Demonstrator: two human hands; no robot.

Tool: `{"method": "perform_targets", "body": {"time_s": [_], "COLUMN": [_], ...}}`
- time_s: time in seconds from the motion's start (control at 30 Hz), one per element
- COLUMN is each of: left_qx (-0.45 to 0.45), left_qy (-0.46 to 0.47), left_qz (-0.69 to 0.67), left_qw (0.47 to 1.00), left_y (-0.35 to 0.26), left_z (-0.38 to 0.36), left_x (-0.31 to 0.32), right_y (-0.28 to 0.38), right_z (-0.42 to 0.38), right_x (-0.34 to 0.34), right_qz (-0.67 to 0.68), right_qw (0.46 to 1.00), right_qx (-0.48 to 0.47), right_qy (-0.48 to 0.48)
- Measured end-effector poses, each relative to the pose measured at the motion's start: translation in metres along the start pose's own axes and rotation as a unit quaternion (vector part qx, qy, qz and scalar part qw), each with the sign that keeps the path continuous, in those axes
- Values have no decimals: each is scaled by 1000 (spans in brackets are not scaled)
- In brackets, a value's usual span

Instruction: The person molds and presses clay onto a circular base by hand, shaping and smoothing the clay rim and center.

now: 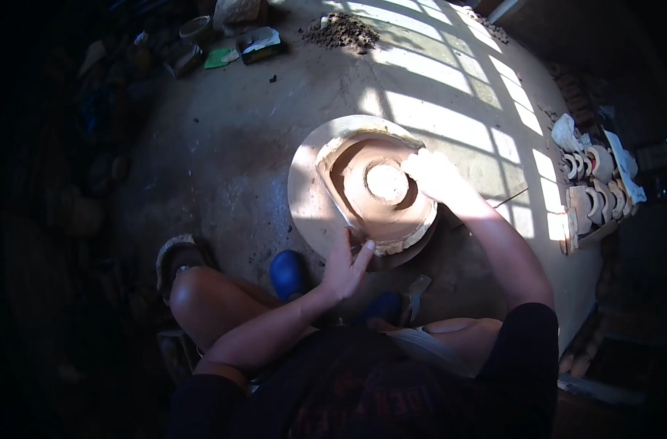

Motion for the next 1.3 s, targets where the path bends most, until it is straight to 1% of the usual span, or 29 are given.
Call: {"method": "perform_targets", "body": {"time_s": [0.07,0.13,0.17,0.2,0.23,0.27,0.3,0.33,0.37,0.4,0.43,0.47,0.5,0.57,0.6,0.7,0.73,0.83,0.87,0.97,1.03,1.1,1.13,1.23,1.27,1.3], "left_qx": [19,-11,-25,33,89,145,152,158,170,145,119,77,69,52,56,-73,-32,-44,-52,-60,-51,-40,-34,-69,-60,-49], "left_qy": [28,75,99,43,-13,-71,-105,-140,-204,-218,-231,-219,-209,-189,-178,-190,-224,-245,-252,-267,-273,-277,-279,-267,-274,-281], "left_qz": [-72,-88,-96,-12,72,154,153,152,169,130,90,50,48,43,74,-82,-40,-32,-42,-71,-90,-86,-84,-133,-134,-135], "left_qw": [997,993,990,998,993,975,971,965,949,956,961,971,974,980,980,976,973,968,965,959,957,956,956,952,950,949], "left_y": [2,-2,-6,-8,-9,-14,-21,-31,-22,-13,-9,-4,0,3,0,1,23,37,34,33,50,58,60,27,33,43], "left_z": [-7,-8,-5,2,11,23,34,46,58,64,68,70,70,66,62,60,63,61,59,53,54,55,55,53,55,57], "left_x": [10,10,9,3,-6,-17,-27,-39,-45,-48,-50,-50,-49,-46,-47,-50,-49,-46,-44,-39,-38,-38,-37,-42,-41,-41], "right_y": [4,5,4,4,6,11,16,21,27,32,35,39,43,60,68,90,99,80,74,51,46,61,56,73,73,74], "right_z": [-14,-21,-22,-24,-27,-30,-32,-32,-32,-32,-33,-35,-37,-40,-41,-40,-33,-17,-11,15,31,47,50,55,53,49], "right_x": [8,11,11,11,11,12,12,12,12,10,10,9,10,13,13,-9,-36,-33,-28,-9,7,-29,-15,-35,-25,-8], "right_qz": [154,213,198,182,150,117,85,85,85,84,103,123,143,140,138,300,350,389,436,598,567,521,517,365,308,247], "right_qw": [984,971,977,982,987,991,992,992,989,984,980,975,969,955,947,919,888,863,852,735,767,775,789,855,905,944], "right_qx": [84,103,81,59,53,45,36,77,116,156,170,184,198,257,286,227,261,312,287,292,262,273,232,214,148,81], "right_qy": [-41,-40,-20,0,-27,-54,-82,-54,-26,0,14,28,42,52,57,122,141,86,42,133,145,232,238,300,254,204]}}
Point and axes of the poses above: each hand's wrist, its own z-axis towards the middle knuckle, its own x-axis out of the palm, y = z × x, the point moved 1 cm from there along z, towards the middle knuckle, and after that the axes turned 5 degrees about x, right-handed, at the moved point
